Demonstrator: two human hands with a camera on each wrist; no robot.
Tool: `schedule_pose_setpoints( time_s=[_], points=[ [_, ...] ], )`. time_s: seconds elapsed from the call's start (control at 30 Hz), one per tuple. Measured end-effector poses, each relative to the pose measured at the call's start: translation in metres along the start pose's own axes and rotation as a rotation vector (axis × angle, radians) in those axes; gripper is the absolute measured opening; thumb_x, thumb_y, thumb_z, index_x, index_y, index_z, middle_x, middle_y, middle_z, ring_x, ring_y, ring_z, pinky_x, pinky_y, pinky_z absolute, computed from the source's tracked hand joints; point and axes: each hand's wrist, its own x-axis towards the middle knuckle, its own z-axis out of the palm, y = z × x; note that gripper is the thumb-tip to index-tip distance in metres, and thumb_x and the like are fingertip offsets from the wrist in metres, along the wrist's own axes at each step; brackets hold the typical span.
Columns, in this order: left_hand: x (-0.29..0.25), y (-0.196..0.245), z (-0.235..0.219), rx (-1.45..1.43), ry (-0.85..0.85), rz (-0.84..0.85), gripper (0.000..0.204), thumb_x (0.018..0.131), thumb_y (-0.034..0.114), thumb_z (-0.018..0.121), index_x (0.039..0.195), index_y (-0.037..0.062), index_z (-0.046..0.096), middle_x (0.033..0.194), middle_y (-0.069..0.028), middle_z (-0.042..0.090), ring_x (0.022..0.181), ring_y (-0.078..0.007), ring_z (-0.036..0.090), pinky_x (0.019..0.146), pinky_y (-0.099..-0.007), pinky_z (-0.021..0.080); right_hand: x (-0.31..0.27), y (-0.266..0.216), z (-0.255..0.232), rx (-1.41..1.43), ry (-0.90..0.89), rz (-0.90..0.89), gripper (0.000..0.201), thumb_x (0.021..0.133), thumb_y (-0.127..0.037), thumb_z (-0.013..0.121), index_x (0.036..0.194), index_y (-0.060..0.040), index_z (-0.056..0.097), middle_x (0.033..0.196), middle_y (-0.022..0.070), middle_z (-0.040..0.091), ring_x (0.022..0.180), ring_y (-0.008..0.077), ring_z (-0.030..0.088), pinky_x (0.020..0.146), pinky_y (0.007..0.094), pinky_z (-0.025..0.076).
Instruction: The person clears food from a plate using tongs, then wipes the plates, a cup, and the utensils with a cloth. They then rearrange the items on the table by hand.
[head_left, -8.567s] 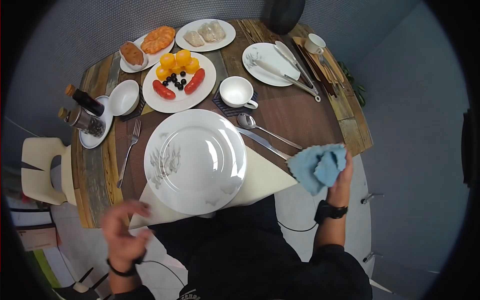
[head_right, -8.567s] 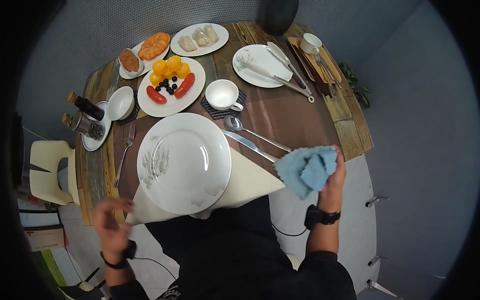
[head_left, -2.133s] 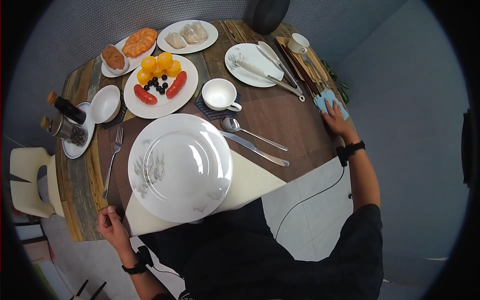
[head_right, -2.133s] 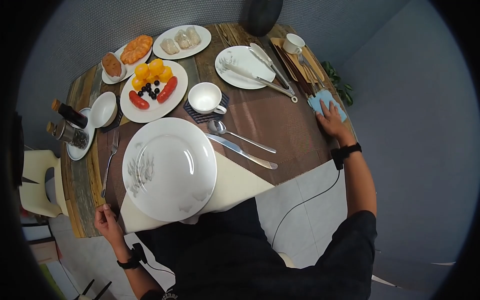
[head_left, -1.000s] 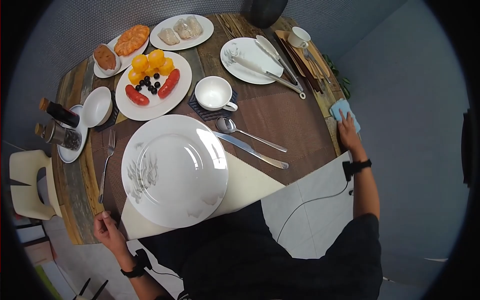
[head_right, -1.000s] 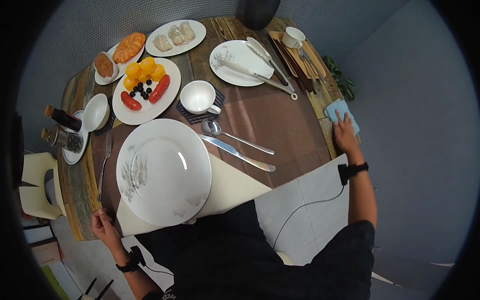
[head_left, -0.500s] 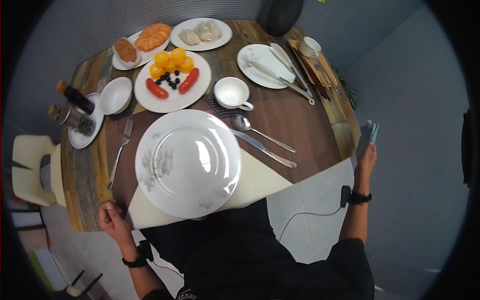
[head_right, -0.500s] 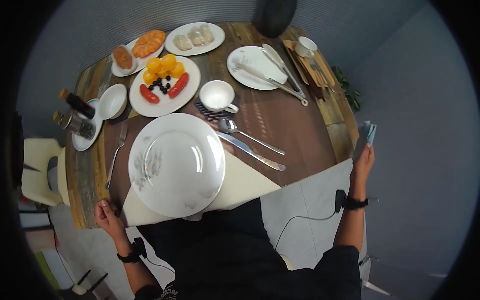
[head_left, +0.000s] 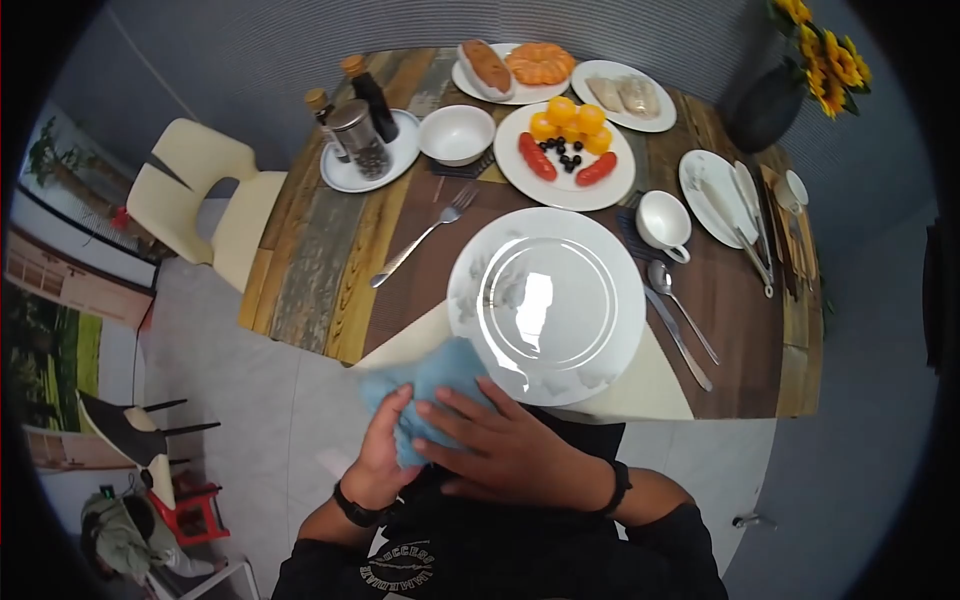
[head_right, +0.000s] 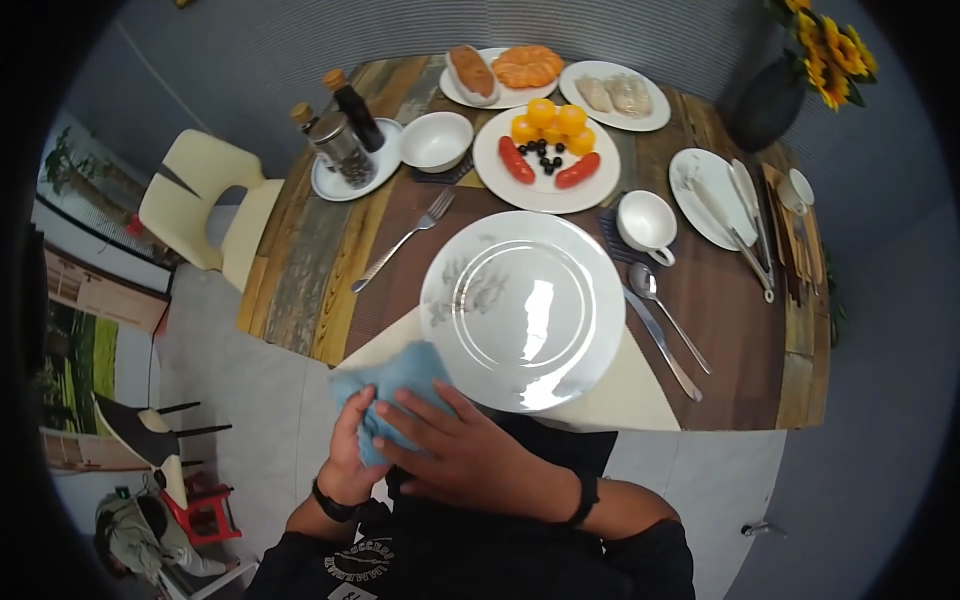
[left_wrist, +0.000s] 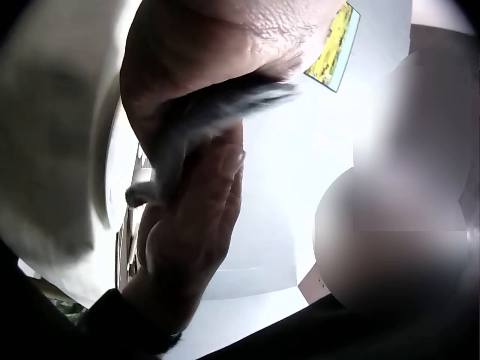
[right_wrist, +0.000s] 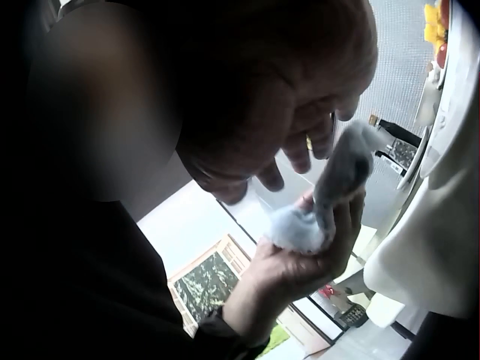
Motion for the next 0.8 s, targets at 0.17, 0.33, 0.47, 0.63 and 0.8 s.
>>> schedule_pose_setpoints(
  time_s=[0.17, 0.33, 0.47, 0.63, 0.8],
  points=[
    [0.012, 0.042, -0.081, 0.180, 0.547, 0.675, 0.044, 0.105, 0.035, 0.053, 0.134, 0.0010, 0.056, 0.124, -0.0111, 0.064, 0.116, -0.0235, 0.062, 0.104, -0.0417, 0.048, -0.060, 0.020, -0.046, -0.056, 0.437, 0.223, 0.032, 0.091, -0.027, 0.070, 0.111, -0.0020, 0.070, 0.123, 0.0187, 0.066, 0.111, 0.0389, 0.064, 0.095, 0.0513, 0.051],
    [0.045, 0.114, -0.133, 1.434, 0.583, 0.981, 0.044, 0.101, 0.019, 0.060, 0.142, 0.0023, 0.055, 0.150, -0.0212, 0.051, 0.138, -0.0325, 0.049, 0.114, -0.0410, 0.037, -0.148, 0.048, -0.057, -0.307, 0.884, 0.633, 0.026, 0.100, -0.011, 0.052, 0.110, 0.0090, 0.066, 0.115, 0.0214, 0.064, 0.107, 0.0324, 0.063, 0.094, 0.0421, 0.051],
    [0.044, 0.102, -0.106, 1.860, 0.330, 0.598, 0.052, 0.103, 0.037, 0.047, 0.148, 0.0108, 0.053, 0.162, -0.0219, 0.034, 0.151, -0.0464, 0.023, 0.122, -0.0559, 0.016, -0.203, 0.069, -0.050, -0.382, 1.030, 0.840, 0.024, 0.102, -0.002, 0.046, 0.112, 0.0089, 0.064, 0.119, 0.0199, 0.061, 0.114, 0.0286, 0.060, 0.102, 0.0385, 0.046],
    [0.053, 0.092, -0.095, 1.959, 0.198, 0.523, 0.060, 0.104, 0.044, 0.041, 0.154, 0.0119, 0.044, 0.166, -0.0180, 0.028, 0.153, -0.0482, 0.017, 0.122, -0.0606, 0.009, -0.210, 0.081, -0.041, -0.434, 1.085, 0.872, 0.023, 0.103, -0.001, 0.046, 0.111, 0.0083, 0.065, 0.119, 0.0178, 0.061, 0.115, 0.0265, 0.059, 0.103, 0.0377, 0.045],
    [0.078, 0.134, -0.152, 1.934, 0.332, 0.542, 0.068, 0.103, 0.043, 0.051, 0.159, 0.0100, 0.032, 0.165, -0.0231, 0.025, 0.152, -0.0491, 0.018, 0.123, -0.0572, 0.012, -0.209, 0.091, -0.032, -0.513, 1.104, 0.854, 0.022, 0.101, -0.002, 0.047, 0.109, 0.0069, 0.066, 0.116, 0.0160, 0.062, 0.113, 0.0278, 0.057, 0.102, 0.0392, 0.045]
  ],
)
